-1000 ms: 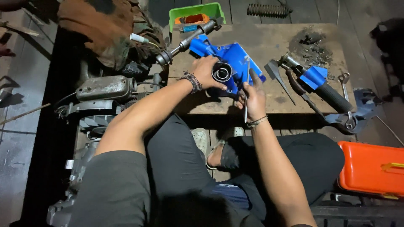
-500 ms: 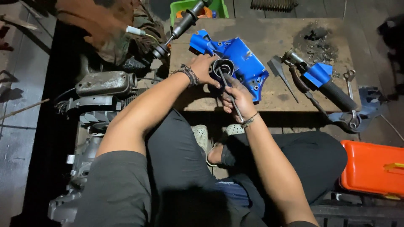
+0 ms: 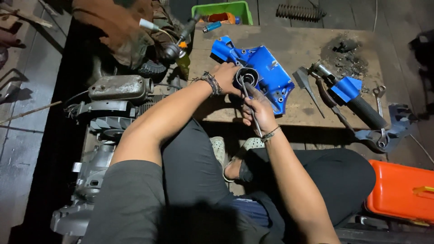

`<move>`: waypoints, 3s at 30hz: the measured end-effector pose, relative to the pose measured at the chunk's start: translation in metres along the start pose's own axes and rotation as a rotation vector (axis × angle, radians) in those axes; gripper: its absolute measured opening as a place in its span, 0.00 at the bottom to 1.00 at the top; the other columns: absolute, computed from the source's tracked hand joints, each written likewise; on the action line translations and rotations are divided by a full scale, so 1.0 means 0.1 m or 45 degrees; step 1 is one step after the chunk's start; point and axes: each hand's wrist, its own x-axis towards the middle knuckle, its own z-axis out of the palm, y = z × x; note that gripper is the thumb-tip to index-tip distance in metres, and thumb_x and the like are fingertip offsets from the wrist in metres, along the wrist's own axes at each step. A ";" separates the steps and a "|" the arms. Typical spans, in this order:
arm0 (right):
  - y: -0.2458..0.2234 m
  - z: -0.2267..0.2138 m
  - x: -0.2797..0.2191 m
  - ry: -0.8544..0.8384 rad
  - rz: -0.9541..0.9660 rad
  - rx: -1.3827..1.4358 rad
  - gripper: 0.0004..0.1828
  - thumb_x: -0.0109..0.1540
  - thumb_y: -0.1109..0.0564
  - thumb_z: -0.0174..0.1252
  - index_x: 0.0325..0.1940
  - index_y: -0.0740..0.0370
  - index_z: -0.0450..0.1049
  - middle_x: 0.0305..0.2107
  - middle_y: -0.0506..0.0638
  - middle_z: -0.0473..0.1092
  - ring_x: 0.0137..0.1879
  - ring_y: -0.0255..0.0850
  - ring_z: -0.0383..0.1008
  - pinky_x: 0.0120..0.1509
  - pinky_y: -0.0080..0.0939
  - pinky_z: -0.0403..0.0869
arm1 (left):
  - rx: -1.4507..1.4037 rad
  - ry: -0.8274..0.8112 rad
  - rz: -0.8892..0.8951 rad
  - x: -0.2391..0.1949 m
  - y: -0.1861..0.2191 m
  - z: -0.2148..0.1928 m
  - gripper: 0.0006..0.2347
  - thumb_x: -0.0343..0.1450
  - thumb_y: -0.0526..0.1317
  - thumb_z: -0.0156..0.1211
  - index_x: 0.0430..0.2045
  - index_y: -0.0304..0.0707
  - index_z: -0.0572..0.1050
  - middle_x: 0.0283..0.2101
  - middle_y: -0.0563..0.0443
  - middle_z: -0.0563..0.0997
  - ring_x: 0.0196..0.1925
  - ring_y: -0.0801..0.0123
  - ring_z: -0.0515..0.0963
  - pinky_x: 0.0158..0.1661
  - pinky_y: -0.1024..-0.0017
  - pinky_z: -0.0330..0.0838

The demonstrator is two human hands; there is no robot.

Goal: Using a hand file to smooth the interior of a circular bore on a blue metal component.

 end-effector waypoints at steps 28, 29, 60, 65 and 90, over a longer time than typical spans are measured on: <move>-0.10 0.14 -0.01 0.012 0.018 -0.052 0.33 0.68 0.59 0.50 0.79 0.56 0.53 0.18 0.47 0.54 0.17 0.37 0.57 0.16 0.37 0.64 | 0.024 -0.042 -0.038 0.03 0.01 -0.03 0.41 0.58 0.63 0.73 0.64 0.47 0.66 0.57 0.47 0.73 0.60 0.55 0.71 0.60 0.50 0.65; -0.08 0.14 0.02 0.004 0.020 -0.037 0.34 0.68 0.59 0.49 0.79 0.56 0.51 0.18 0.47 0.54 0.17 0.37 0.57 0.16 0.37 0.64 | 0.011 -0.050 -0.040 0.01 0.02 -0.03 0.40 0.60 0.61 0.72 0.66 0.45 0.64 0.58 0.46 0.72 0.61 0.54 0.70 0.61 0.48 0.64; -0.45 0.56 0.47 0.135 -0.312 -0.159 0.36 0.63 0.65 0.49 0.77 0.62 0.55 0.17 0.50 0.61 0.19 0.36 0.63 0.12 0.39 0.65 | -0.134 0.208 -0.797 0.12 -1.83 -0.79 0.11 0.65 0.39 0.62 0.36 0.29 0.81 0.39 0.33 0.83 0.46 0.43 0.83 0.45 0.48 0.77; -0.40 0.63 1.81 0.231 -0.440 -0.848 0.38 0.64 0.62 0.56 0.79 0.59 0.56 0.29 0.53 0.73 0.35 0.39 0.74 0.38 0.41 0.75 | 0.190 0.230 -0.639 0.45 -2.35 -0.39 0.20 0.68 0.41 0.62 0.54 0.35 0.74 0.52 0.36 0.77 0.58 0.48 0.74 0.56 0.52 0.66; -0.57 0.43 3.37 0.237 -0.189 -1.349 0.33 0.67 0.61 0.55 0.78 0.61 0.60 0.24 0.53 0.74 0.34 0.44 0.77 0.38 0.43 0.74 | 0.899 -0.231 -0.594 1.55 -3.55 0.34 0.14 0.79 0.39 0.36 0.49 0.38 0.74 0.46 0.44 0.80 0.49 0.54 0.76 0.48 0.51 0.65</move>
